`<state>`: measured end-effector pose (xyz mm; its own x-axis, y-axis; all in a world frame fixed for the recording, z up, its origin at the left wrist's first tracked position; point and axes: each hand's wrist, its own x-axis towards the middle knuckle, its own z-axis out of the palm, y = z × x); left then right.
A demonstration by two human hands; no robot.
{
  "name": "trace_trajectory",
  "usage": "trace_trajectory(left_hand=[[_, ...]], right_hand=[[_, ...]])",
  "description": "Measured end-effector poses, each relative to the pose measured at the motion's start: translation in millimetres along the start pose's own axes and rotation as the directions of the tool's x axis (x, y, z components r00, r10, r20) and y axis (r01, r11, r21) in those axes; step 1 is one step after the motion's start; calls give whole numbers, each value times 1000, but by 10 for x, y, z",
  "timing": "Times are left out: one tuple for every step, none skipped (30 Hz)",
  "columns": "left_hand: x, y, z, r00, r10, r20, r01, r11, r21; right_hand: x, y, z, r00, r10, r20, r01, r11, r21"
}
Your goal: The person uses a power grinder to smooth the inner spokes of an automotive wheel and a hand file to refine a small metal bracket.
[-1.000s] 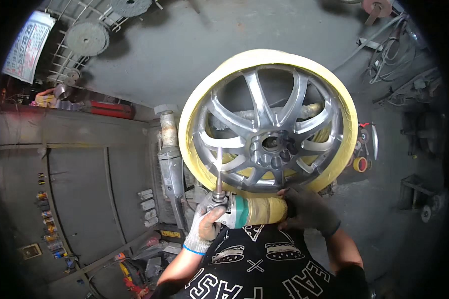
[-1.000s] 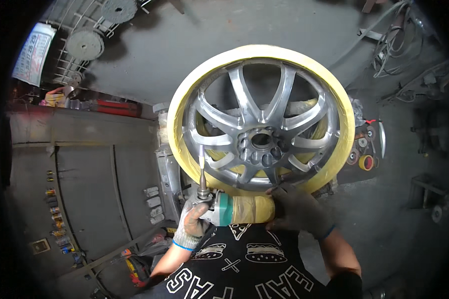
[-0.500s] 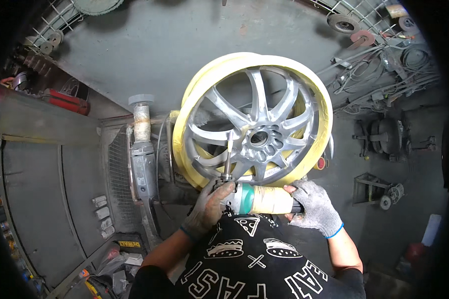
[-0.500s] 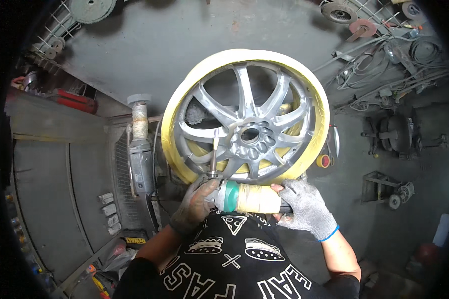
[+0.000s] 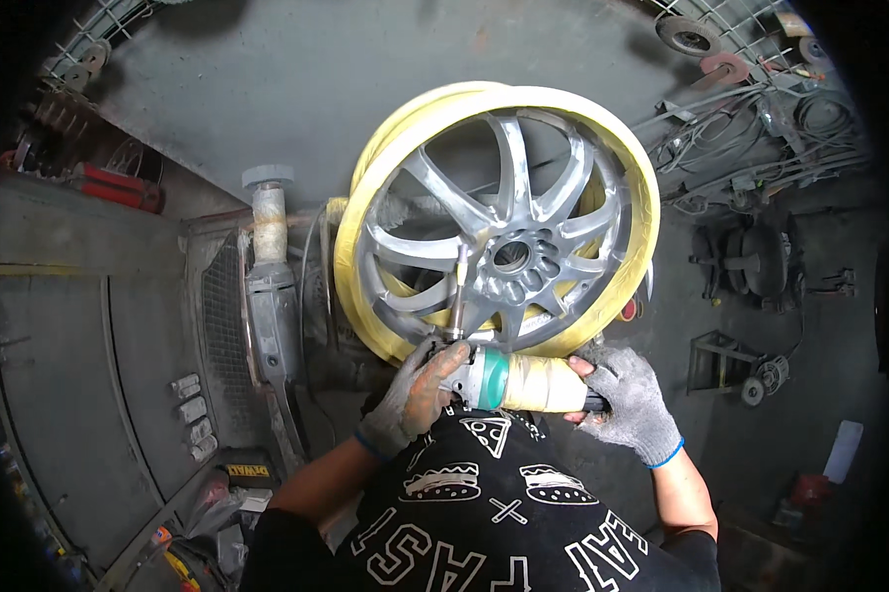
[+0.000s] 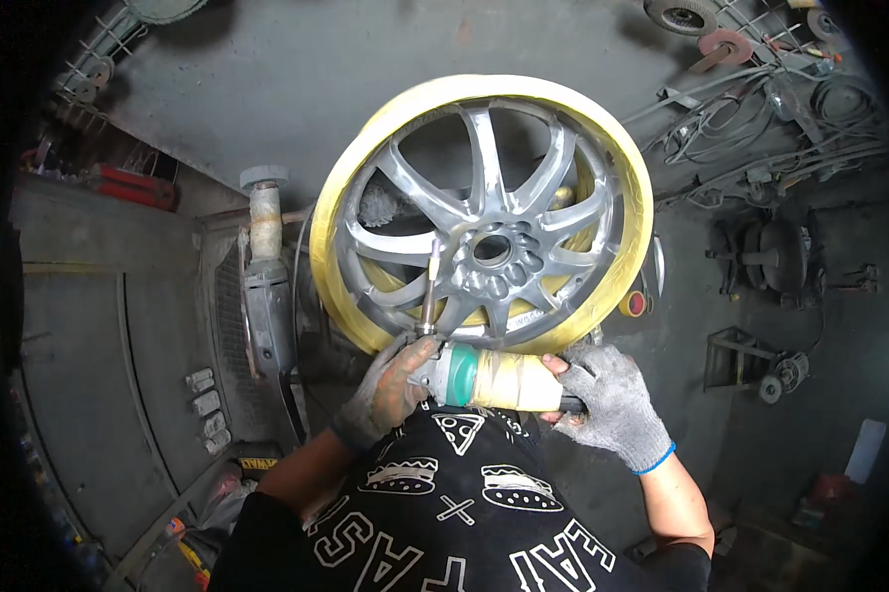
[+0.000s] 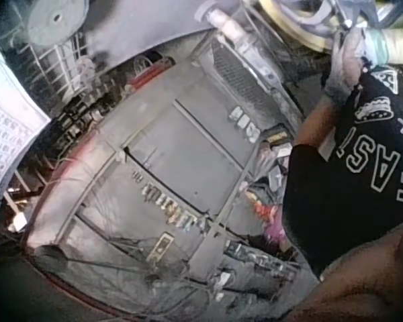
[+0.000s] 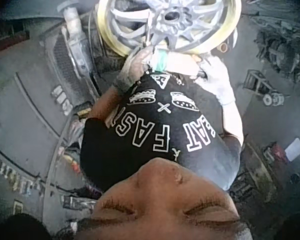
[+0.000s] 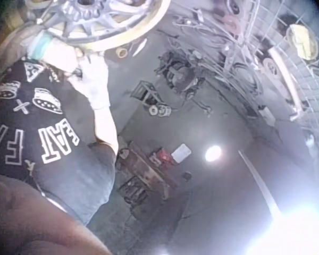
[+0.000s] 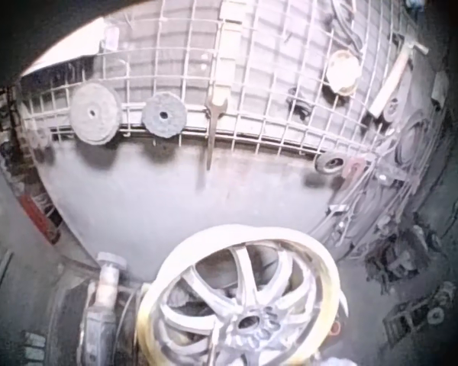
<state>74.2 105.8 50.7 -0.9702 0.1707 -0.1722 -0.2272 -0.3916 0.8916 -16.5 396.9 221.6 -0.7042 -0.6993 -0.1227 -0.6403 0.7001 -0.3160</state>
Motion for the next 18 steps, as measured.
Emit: trace_trajectory(left_hand=[[29,124,33,997,-64,-30,61,994,-96],[140,486,150,946,-319,-61,268,873,-407],[200,723,241,838,-546,-7,398,618,-678],[203,782,290,846,-532,-49,380,664,-644],[206,821,328,853,-515,-91,362,707,-607],[181,760,308,897,-424,-126,313,811,-494],[154,696,287,931,-327,-161,250,894,-373],[81,414,178,977,-151,-148,127,979,-160],[83,433,184,979,-131,-157,109,984,-143],[87,453,192,980,-111,-165,91,988,-125],[73,480,223,945,-247,-214,175,935,-308],[62,491,201,956,-182,-230,135,969,-206],[49,502,179,962,-116,-246,94,990,-102],[-11,393,35,978,143,-150,-96,953,287],[-18,415,26,979,145,-141,-97,949,299],[-3,516,38,979,148,-138,-99,944,315],[7,621,109,967,-99,-236,92,995,-41],[0,617,92,968,-94,-231,85,995,-51]], right_hand=[[-7,17,8,1000,-9,-9,9,1000,16],[-9,50,24,1000,-16,-19,17,999,35],[0,63,15,999,-24,-29,25,999,47],[11,72,3,999,-33,-37,35,998,50],[23,78,-9,998,-41,-45,43,998,53],[42,82,-24,997,-53,-53,56,997,57],[70,83,-34,996,-68,-65,72,995,62],[103,82,-40,994,-84,-76,89,994,67],[124,86,-34,992,-94,-88,101,992,74],[145,88,-33,992,-97,-86,104,992,78],[167,84,-40,991,-100,-84,107,991,83],[187,75,-53,991,-102,-83,109,990,87],[212,60,-64,992,-102,-77,109,990,86],[239,40,-74,992,-102,-71,108,990,85],[256,21,-80,993,-100,-66,105,991,83],[281,15,-57,993,-101,-61,107,990,91],[303,10,-32,993,-101,-57,107,989,98],[315,0,-28,994,-101,-51,106,989,103]])
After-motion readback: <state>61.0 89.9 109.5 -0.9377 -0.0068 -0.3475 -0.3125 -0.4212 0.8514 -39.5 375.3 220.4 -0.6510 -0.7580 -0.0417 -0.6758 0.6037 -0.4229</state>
